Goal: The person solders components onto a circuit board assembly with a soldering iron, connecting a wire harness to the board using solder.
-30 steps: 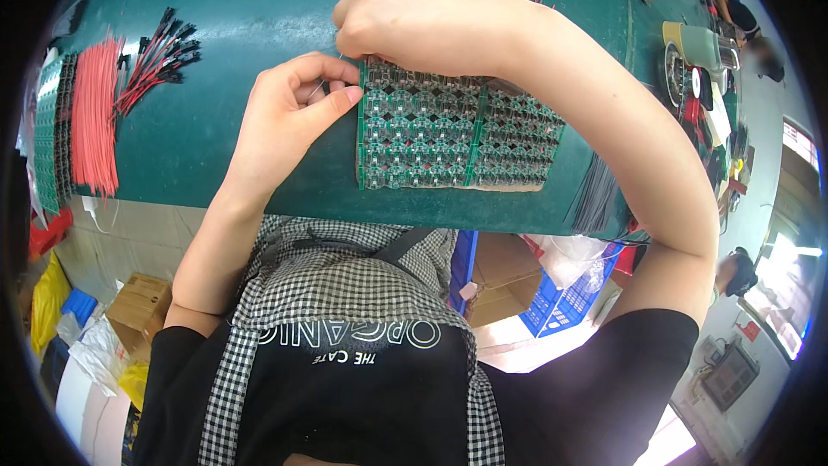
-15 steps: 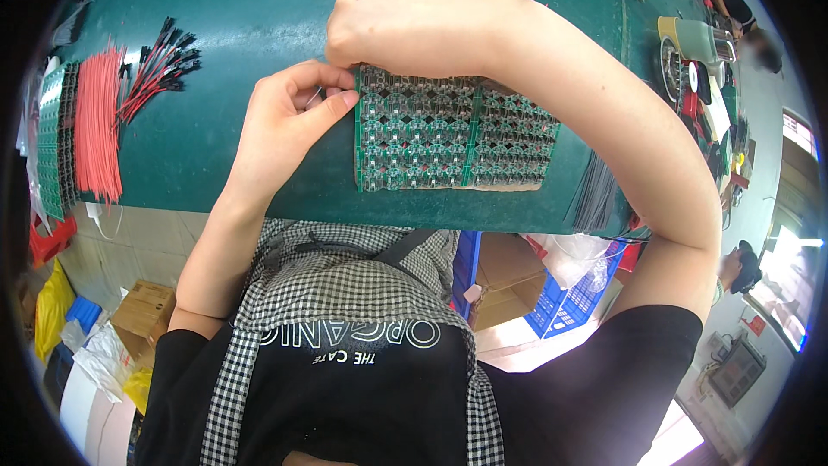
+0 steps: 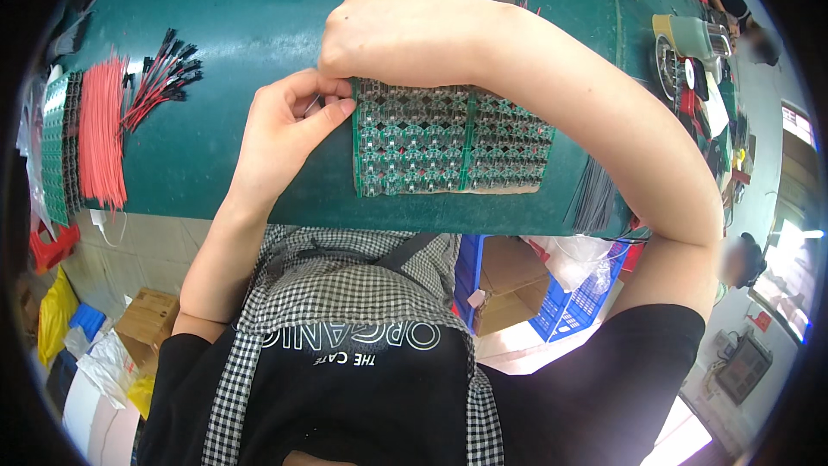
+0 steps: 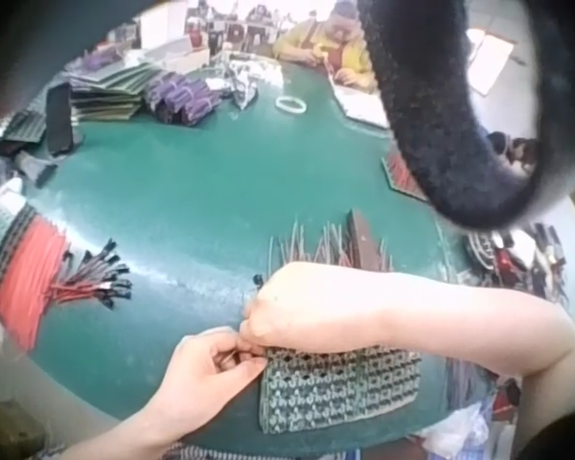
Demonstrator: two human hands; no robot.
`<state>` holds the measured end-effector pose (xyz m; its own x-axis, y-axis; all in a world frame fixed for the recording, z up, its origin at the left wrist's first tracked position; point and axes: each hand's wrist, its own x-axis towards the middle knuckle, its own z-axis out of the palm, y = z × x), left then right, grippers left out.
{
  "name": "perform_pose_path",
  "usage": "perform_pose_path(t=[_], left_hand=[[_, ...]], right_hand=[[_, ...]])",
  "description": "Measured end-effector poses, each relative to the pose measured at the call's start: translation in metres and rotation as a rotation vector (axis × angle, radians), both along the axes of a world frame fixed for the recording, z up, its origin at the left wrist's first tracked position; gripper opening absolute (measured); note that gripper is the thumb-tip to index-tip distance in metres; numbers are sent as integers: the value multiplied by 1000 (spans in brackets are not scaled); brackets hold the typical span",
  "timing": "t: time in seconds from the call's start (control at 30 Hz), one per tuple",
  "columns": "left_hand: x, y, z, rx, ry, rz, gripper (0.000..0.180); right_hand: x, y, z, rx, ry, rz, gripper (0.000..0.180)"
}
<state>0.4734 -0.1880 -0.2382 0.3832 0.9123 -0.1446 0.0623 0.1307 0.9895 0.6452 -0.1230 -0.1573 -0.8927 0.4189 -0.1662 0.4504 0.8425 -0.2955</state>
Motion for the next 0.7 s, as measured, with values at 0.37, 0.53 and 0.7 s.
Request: perform_pose_path(t=[0.37,0.53,0.7], left_hand=[[1,0,-2,-31,24,-6,15],[1,0,0,-39,15,-8,15],[1,0,-1,-44,10,-6,16]], right_hand=[[4,4,-3,56,-76,31,6],[4,1,-2,64,-40,37,6],[6,4,-5,34,13,23,7]])
